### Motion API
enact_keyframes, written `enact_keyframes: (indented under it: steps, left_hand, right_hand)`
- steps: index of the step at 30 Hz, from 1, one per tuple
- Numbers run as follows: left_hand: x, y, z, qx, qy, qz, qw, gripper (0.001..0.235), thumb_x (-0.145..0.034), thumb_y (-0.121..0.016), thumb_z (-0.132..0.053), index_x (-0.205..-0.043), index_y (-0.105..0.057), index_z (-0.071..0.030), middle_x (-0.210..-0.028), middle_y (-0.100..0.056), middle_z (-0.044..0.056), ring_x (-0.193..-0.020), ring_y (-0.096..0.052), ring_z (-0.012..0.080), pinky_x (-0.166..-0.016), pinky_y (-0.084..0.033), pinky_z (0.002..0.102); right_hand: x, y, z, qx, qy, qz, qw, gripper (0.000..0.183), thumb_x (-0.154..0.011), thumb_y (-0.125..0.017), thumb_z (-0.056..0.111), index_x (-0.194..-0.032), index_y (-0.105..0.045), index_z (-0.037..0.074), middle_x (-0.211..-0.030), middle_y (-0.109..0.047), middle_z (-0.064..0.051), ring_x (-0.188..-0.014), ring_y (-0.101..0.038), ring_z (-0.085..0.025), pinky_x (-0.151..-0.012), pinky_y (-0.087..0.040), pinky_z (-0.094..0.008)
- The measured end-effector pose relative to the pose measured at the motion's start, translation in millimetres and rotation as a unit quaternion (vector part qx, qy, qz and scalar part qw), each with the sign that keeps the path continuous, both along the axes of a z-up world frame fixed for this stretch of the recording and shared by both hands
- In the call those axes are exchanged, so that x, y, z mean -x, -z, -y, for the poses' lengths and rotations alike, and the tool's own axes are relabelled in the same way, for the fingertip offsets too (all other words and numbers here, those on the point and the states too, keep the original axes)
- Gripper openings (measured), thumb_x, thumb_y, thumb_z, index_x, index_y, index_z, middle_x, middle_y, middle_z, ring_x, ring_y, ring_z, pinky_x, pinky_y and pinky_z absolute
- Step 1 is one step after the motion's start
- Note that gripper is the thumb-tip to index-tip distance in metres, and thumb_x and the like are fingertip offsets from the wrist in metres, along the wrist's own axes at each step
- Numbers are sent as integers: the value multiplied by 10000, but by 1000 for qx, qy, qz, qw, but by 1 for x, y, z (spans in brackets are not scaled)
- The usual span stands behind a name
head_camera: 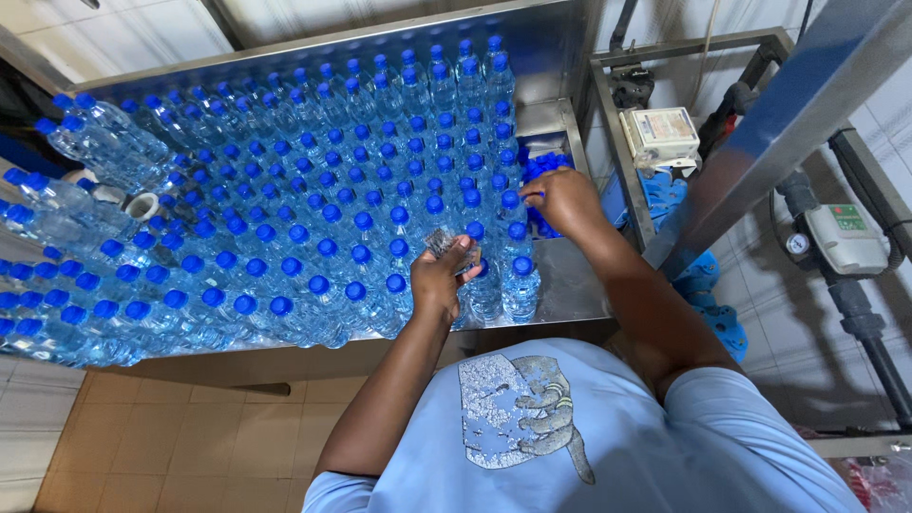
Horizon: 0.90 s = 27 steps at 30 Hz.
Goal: The person stands at a metal table filled with water bottles and applies small stickers to the caps of the bottles one by one. They peel stickers from a sheet held in their left hand and place them onto the blue bottle caps using their right hand.
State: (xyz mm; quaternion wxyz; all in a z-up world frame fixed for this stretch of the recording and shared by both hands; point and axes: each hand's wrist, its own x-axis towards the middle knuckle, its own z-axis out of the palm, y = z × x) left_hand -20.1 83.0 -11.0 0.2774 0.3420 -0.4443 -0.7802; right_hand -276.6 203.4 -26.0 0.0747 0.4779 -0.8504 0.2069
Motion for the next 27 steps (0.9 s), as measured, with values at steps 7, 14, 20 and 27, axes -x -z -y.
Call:
enact_keyframes:
  steps: [7, 14, 20, 27]
  left_hand:
    - [2, 14, 33, -24, 27, -17, 999, 215, -1004, -834, -181, -1118, -794, -3, -1041, -850, 168, -893, -846, 259, -804, -734, 470]
    - [-2, 14, 49, -63, 36, -15, 997, 231, -1019, -820, -183, -1150, -801, 6, -1059, -856, 190, -920, -854, 299, -832, -725, 488]
    - [2, 13, 51, -91, 70, -40, 993, 304, -1043, -786, -182, -1234, -764, 53, -1160, -831, 244, -1019, -841, 337, -883, -714, 486]
    - [15, 29, 49, -109, 72, -96, 987, 300, -1059, -766, -125, -1242, -743, 111, -1178, -820, 261, -1068, -826, 385, -924, -704, 533]
  right_hand:
    - [5, 19, 31, 38, 3, 21, 999, 88, -963, -845, 339, -1025, -848, 276, -966, -824, -38, -999, -784, -335, -912, -621, -473]
    - [-13, 14, 8, 80, -80, -27, 993, 287, -1149, -617, 440, -1327, -746, 254, -1369, -714, -35, -1339, -657, -316, -1149, -466, -497]
    - [-65, -34, -16, -81, -144, 79, 983, 663, -1199, -388, 476, -1712, -416, 56, -1734, -484, -227, -1622, -400, -451, -1362, -167, -654]
    - [-114, -28, 17, 215, -180, 37, 959, 461, -883, -961, 478, -1173, -781, 168, -1060, -731, 7, -878, -682, -221, -862, -564, -384]
